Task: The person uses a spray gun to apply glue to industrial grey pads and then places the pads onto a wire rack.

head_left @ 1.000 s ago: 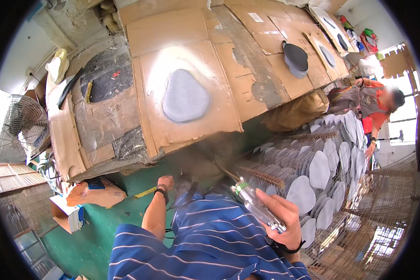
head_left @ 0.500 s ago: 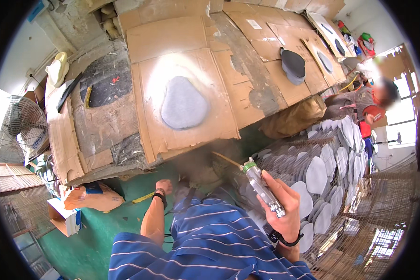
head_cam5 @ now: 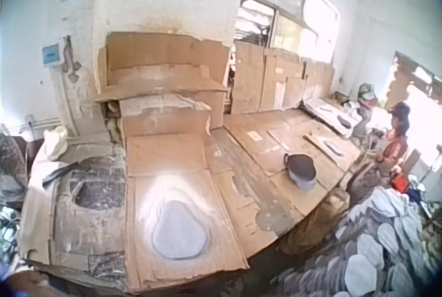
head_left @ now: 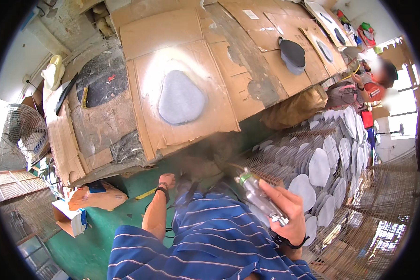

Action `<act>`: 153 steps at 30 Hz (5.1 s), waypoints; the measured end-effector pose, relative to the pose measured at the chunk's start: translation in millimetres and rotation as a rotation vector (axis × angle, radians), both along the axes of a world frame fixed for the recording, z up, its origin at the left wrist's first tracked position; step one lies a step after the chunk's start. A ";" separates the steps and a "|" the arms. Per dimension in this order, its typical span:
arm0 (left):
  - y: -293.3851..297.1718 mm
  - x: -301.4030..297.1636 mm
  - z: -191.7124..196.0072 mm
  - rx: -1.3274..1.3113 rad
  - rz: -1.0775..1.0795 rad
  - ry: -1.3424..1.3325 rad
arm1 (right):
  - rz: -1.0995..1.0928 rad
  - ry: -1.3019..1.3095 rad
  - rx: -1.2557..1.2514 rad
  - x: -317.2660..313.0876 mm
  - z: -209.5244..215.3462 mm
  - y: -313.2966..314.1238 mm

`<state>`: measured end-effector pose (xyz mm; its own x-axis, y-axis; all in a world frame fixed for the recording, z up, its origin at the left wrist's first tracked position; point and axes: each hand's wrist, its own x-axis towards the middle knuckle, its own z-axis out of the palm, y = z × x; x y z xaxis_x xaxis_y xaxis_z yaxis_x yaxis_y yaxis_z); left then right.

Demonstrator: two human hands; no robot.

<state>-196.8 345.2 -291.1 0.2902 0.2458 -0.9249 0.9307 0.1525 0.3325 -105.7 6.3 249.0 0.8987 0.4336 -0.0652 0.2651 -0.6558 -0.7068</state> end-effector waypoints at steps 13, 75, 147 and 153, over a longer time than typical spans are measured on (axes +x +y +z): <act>-10.4 42.3 35.6 -0.001 0.002 -0.335 | -0.151 0.010 0.084 -18.7 -5.2 -18.9; -676.6 275.0 463.9 -1.072 -0.674 -0.579 | -1.066 -0.158 0.349 -238.0 -88.5 -173.4; 1.7 26.3 7.5 -0.079 0.144 -0.082 | -0.251 -0.014 0.033 -17.2 -7.0 -7.4; 2.3 11.3 -3.6 -0.056 0.109 -0.046 | -0.033 0.169 0.082 -17.1 0.1 -12.0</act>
